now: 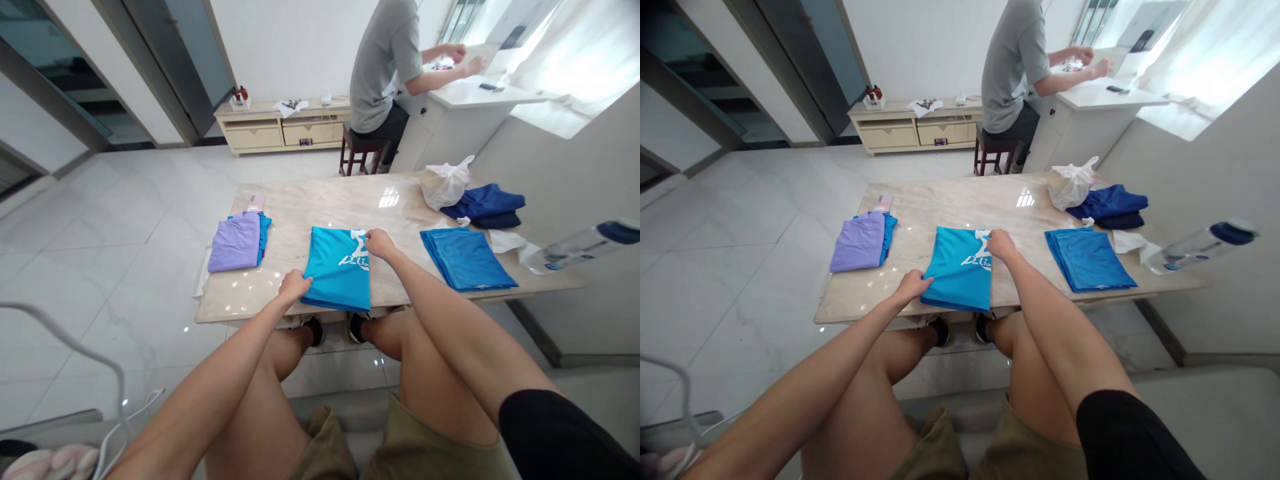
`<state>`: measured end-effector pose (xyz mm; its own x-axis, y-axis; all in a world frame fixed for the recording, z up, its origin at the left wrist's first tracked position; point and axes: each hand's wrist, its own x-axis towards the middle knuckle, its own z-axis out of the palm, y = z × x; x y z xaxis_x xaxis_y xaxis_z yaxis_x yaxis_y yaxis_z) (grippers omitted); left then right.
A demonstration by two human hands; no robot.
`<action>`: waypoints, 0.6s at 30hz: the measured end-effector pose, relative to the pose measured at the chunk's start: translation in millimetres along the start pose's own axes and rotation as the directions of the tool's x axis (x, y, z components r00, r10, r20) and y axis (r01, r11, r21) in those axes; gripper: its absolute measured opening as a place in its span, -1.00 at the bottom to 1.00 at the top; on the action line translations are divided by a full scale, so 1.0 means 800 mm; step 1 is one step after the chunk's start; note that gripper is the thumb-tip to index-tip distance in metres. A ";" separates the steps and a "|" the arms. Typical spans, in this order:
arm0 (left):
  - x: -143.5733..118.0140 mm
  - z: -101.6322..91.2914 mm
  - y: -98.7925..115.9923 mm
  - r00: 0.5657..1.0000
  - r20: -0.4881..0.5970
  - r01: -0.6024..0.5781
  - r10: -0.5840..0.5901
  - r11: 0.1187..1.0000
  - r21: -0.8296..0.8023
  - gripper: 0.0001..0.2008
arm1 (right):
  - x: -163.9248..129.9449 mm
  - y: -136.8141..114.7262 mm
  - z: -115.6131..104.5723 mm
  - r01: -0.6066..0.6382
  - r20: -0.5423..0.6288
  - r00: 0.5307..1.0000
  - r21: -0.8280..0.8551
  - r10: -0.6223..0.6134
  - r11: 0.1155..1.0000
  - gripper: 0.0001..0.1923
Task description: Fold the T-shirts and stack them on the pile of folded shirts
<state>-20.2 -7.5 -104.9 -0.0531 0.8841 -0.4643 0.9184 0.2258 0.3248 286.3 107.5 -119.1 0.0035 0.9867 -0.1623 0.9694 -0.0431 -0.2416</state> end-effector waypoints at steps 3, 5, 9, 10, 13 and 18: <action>-0.011 -0.004 -0.003 0.998 0.061 0.004 -0.014 0.987 0.163 -0.69 | 0.000 0.014 0.006 0.076 -0.027 0.997 -0.049 -0.077 0.996 -0.47; -0.019 -0.005 0.003 0.999 0.033 -0.048 0.042 0.967 0.250 -0.60 | 0.000 0.015 0.011 0.184 -0.041 0.981 -0.077 -0.188 0.980 -0.43; -0.027 -0.003 0.022 0.955 -0.025 -0.269 0.295 0.901 0.341 -0.37 | -0.001 0.009 0.027 0.411 0.101 0.911 -0.131 -0.401 0.902 -0.39; -0.026 -0.003 0.026 0.941 -0.007 -0.315 0.340 0.880 0.354 -0.34 | -0.001 0.008 0.032 0.401 0.145 0.913 -0.141 -0.382 0.905 -0.38; -0.019 -0.002 0.029 0.935 0.089 -0.351 0.344 0.851 0.390 -0.40 | -0.003 0.006 0.038 0.275 0.173 0.954 -0.172 -0.246 0.946 -0.36; -0.008 -0.002 0.023 0.965 0.110 -0.262 0.238 0.873 0.411 -0.66 | -0.009 0.006 0.019 0.050 0.044 0.998 -0.032 -0.048 0.998 -0.53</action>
<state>-3.2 -8.5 -94.8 0.2103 0.8617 -0.4618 0.9770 -0.2026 0.0669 287.5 97.4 -133.8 -0.0544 0.9797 -0.1928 0.9758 0.0113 -0.2183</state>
